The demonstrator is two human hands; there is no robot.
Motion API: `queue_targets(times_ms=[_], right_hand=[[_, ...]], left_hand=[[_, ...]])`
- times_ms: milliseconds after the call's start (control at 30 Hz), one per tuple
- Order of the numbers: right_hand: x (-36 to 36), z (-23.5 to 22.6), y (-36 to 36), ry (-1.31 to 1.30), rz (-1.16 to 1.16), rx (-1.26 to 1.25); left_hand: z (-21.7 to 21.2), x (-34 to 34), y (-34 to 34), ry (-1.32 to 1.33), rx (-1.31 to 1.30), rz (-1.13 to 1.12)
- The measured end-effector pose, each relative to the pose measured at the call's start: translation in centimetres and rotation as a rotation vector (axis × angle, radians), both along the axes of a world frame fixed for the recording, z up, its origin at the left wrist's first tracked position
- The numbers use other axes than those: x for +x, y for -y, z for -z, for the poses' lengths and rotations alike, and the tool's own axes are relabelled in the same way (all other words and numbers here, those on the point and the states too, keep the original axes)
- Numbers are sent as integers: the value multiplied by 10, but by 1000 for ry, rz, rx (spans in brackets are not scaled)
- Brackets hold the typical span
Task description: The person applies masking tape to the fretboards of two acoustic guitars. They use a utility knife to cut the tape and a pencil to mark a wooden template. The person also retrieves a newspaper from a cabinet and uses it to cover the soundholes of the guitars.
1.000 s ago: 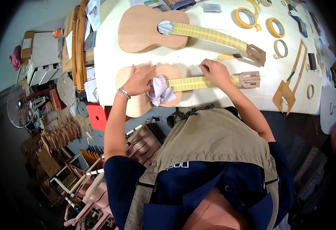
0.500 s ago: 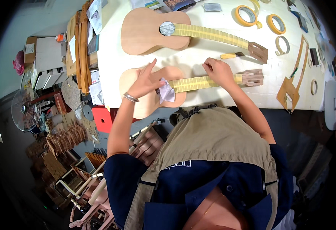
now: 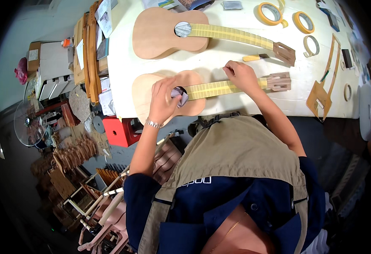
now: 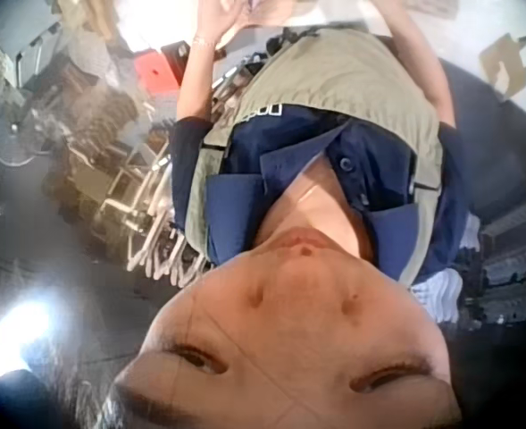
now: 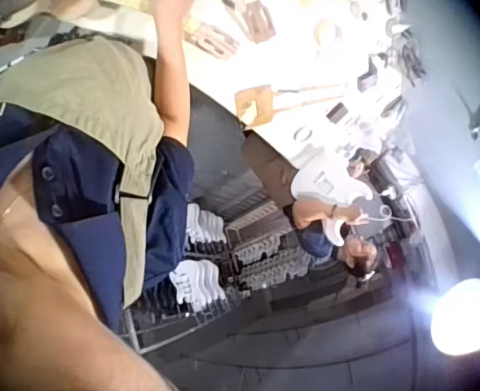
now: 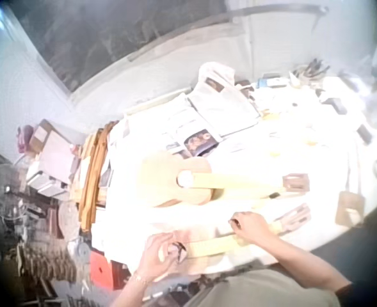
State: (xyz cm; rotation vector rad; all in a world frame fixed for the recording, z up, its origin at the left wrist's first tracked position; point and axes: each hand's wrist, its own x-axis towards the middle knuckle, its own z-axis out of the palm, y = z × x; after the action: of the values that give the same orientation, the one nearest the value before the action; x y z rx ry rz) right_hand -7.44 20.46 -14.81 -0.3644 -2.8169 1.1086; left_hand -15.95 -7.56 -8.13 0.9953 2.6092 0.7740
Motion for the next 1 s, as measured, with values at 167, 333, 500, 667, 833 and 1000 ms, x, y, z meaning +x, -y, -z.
queue_targets(times_ms=[167,333,500,667,833,1000], right_hand=[[-1,-2,3,43,-18,18],[0,-1,2,14,-13,36],[1,2,3,-20,-15,35],[1,-2,-1,-138,46,-124],[50,-27,9,-290,121,-524],[103,-30,24,-39,-167,-522]], left_hand=[[6,22,13,-279,-92,93],[17,15,-4,-315,-229,67],[15,0,-4,52,-599,316],[-17,-37,-12,556,-413,307],[-34,-55,-49,357,-281,111],[-41,-28,-58,46,-611,209]])
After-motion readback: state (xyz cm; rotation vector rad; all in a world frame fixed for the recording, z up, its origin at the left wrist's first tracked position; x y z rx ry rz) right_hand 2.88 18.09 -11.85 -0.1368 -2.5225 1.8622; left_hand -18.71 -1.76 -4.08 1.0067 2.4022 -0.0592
